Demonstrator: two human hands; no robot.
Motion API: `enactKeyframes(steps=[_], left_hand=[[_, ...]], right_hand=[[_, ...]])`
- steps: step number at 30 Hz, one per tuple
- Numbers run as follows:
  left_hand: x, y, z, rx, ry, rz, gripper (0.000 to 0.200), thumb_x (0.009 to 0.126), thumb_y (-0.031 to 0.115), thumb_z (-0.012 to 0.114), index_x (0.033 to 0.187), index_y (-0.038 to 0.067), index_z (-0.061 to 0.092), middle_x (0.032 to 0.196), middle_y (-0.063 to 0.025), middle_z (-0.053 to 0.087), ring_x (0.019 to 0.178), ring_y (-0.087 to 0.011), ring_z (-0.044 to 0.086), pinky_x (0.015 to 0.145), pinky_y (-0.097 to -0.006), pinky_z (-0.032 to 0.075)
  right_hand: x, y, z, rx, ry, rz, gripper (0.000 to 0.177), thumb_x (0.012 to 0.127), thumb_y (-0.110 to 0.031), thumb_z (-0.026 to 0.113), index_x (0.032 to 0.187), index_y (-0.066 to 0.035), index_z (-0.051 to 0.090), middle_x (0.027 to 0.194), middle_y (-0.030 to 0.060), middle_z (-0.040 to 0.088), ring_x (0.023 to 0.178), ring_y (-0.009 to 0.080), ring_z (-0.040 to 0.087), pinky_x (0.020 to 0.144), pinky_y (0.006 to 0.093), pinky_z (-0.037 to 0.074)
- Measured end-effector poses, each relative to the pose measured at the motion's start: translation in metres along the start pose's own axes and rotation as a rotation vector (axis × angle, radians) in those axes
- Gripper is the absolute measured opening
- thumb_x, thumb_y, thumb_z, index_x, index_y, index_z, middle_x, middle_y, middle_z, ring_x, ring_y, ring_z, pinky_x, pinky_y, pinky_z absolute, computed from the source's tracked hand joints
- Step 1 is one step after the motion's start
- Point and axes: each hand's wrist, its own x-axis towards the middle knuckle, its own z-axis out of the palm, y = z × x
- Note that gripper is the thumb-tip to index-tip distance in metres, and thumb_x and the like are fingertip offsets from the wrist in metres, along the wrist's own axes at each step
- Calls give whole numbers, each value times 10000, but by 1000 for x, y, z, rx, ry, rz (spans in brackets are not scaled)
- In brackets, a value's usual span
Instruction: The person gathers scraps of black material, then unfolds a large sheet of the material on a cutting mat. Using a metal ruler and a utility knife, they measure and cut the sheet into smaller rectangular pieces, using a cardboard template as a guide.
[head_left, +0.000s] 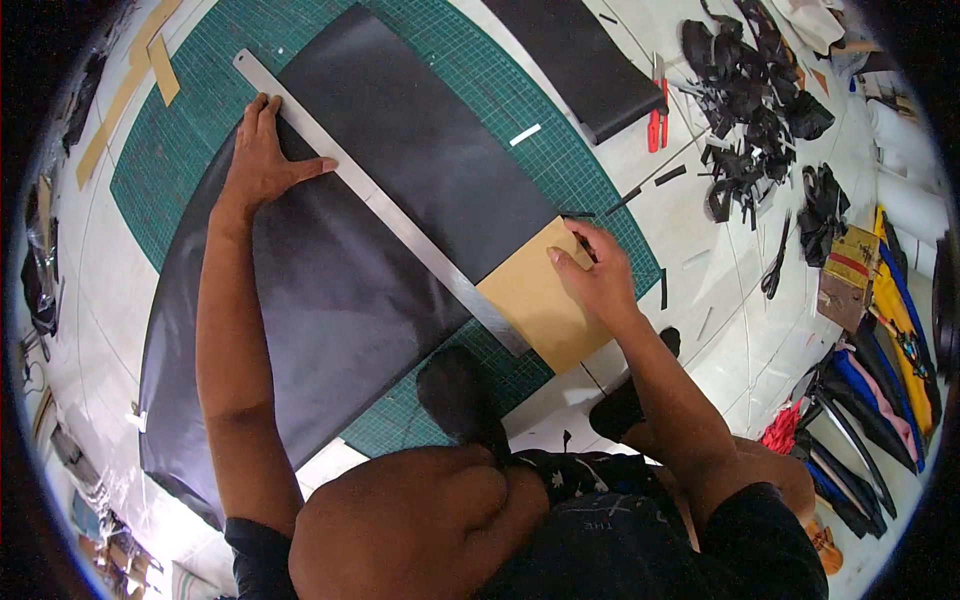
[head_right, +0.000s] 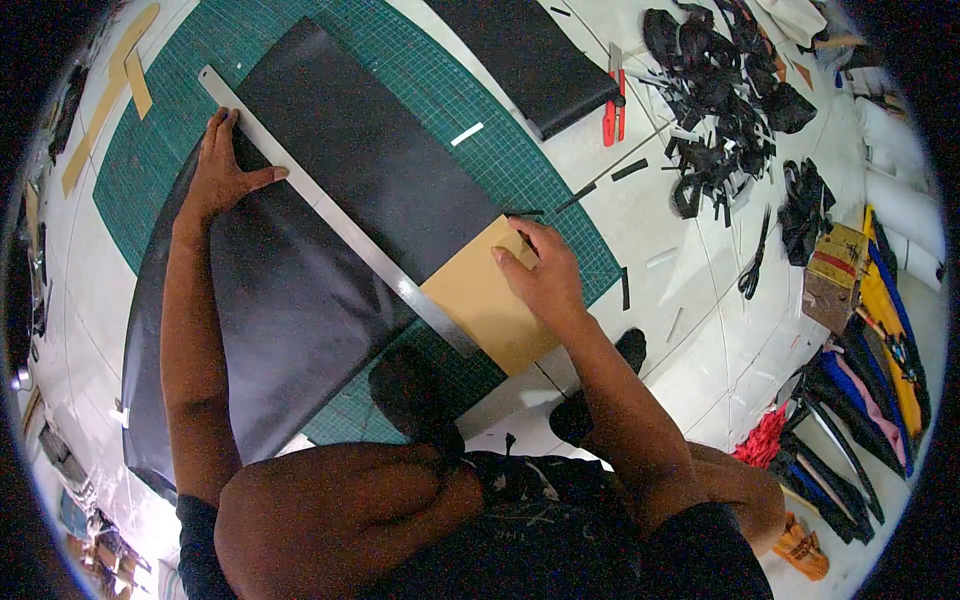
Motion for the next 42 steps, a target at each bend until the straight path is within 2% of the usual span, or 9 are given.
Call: enactKeyframes(steps=[9,12,16,17,21,24,26,35,42], left_hand=[[-1,5,-4,-10,26,16,1227,513,531,897,1419,-100,364,1490,-272,323,1401,-405,319,1163,-447,295],[2,-1,-1,44,22,10,1218,520,534,895,1418,-95,367,1493,-269,316,1398,-415,315,1158,-453,297],[4,7,-9,98,-57,-66,1273,511,590,882,1461,-47,324,1529,-238,282,1432,-400,266,1179,-479,245],[4,7,-9,137,-65,-73,1284,509,604,877,1468,-38,315,1536,-230,277,1439,-396,256,1182,-488,233],[5,17,-17,237,-116,-121,1333,476,653,868,1482,-12,299,1554,-208,269,1468,-380,204,1186,-514,204],[9,22,-21,225,-167,-147,1347,469,647,875,1481,-19,286,1554,-212,270,1467,-385,207,1176,-496,251],[10,17,-17,189,-167,-152,1343,477,639,877,1482,-22,279,1557,-217,262,1466,-389,209,1168,-487,277],[9,9,-12,130,-141,-107,1353,475,642,881,1452,-79,284,1536,-286,244,1443,-444,223,1166,-489,285],[8,8,-10,110,-137,-124,1332,488,626,881,1465,-51,279,1553,-269,221,1453,-429,215,1168,-500,277]], right_hand=[[1,3,1,-20,18,-71,437,811,-187,751,1191,-11,625,1105,180,642,1016,309,637,895,385,502],[1,5,5,-23,36,-57,442,797,-113,777,1205,-31,629,1104,127,639,952,202,642,851,320,517],[3,10,6,66,-5,-55,459,817,-102,763,1237,-13,598,1127,105,633,983,170,627,850,305,517],[3,9,1,38,-1,-71,409,824,-122,736,1194,-1,612,1107,160,645,1000,261,643,874,353,509],[26,-2,-26,287,13,-18,340,901,-75,650,1229,-10,587,1090,74,637,994,156,605,857,300,500],[70,-45,-37,331,48,4,374,906,-63,621,1269,-1,560,1102,89,636,960,156,616,854,293,502],[112,-69,-24,330,36,-180,396,892,-66,631,1280,-19,574,1089,76,636,917,153,618,823,298,509],[248,-166,94,211,9,-232,399,892,-163,679,1260,-25,616,982,62,660,860,133,627,759,285,497],[262,-170,119,81,-19,-295,386,831,-174,694,1190,-36,653,944,128,700,835,254,672,762,363,524]])
